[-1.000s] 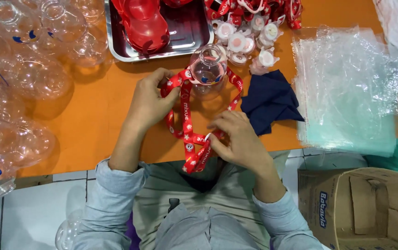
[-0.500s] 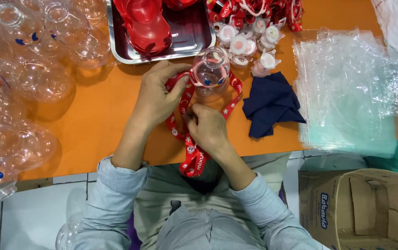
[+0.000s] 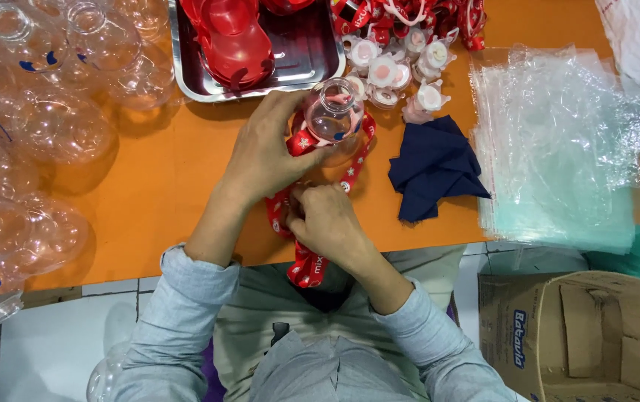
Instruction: Cleaning a plastic component and attaching a lanyard to a clear plastic bottle.
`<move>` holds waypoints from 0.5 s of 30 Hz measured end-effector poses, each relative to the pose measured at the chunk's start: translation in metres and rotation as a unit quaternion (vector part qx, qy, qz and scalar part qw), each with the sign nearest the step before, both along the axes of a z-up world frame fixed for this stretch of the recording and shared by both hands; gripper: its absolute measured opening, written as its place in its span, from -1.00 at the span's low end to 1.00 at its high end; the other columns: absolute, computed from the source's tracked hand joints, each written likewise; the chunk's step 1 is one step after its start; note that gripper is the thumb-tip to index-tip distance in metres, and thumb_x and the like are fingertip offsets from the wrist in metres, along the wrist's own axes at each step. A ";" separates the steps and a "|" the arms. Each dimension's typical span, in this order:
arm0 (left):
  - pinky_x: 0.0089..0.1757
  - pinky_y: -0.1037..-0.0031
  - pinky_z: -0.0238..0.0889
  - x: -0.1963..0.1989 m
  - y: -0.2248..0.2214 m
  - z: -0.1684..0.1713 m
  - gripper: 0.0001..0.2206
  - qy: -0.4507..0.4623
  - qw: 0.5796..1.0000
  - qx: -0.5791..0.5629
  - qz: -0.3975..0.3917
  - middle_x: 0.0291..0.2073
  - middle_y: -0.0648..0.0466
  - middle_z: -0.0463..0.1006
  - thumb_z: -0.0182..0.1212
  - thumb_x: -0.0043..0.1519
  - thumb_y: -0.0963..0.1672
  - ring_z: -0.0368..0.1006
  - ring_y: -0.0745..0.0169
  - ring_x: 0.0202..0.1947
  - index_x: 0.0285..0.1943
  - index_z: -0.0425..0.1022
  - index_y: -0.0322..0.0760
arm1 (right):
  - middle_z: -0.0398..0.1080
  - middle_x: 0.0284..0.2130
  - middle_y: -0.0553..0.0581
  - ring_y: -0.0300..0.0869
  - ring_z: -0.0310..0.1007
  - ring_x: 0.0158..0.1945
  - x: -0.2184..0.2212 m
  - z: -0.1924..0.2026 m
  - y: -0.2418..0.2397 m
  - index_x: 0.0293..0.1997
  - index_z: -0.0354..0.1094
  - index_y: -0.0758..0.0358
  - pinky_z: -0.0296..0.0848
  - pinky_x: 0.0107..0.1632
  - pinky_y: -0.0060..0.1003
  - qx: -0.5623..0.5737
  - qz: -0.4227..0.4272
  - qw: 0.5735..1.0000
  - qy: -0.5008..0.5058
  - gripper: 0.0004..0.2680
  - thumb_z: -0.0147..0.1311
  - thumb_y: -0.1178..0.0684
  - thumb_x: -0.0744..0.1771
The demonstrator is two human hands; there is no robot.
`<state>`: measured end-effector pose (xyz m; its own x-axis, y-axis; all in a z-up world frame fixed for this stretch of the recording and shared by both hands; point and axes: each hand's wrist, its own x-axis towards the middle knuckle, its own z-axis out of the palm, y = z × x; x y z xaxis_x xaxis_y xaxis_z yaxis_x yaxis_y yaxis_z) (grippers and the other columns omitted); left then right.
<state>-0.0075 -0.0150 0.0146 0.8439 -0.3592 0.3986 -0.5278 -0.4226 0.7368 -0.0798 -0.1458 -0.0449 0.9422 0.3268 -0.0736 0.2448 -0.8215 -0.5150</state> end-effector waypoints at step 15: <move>-0.04 0.03 0.34 0.013 -0.002 -0.014 -0.41 -0.024 0.999 -0.041 -0.007 -0.21 -0.08 0.44 0.46 -0.11 -0.09 0.47 -0.21 -0.12 0.16 0.47 -0.25 | 0.41 -0.69 0.08 -0.01 0.51 -0.52 -0.015 0.022 -0.010 -0.49 0.45 0.19 0.40 -0.32 -0.19 0.113 0.133 0.983 0.059 -0.95 0.17 0.13 0.22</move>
<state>0.0057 -0.0169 0.0001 0.8183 -0.3359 0.4664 -0.5685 -0.3537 0.7428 -0.0944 -0.1555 -0.0226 0.8101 0.5817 -0.0737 0.3637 -0.5971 -0.7150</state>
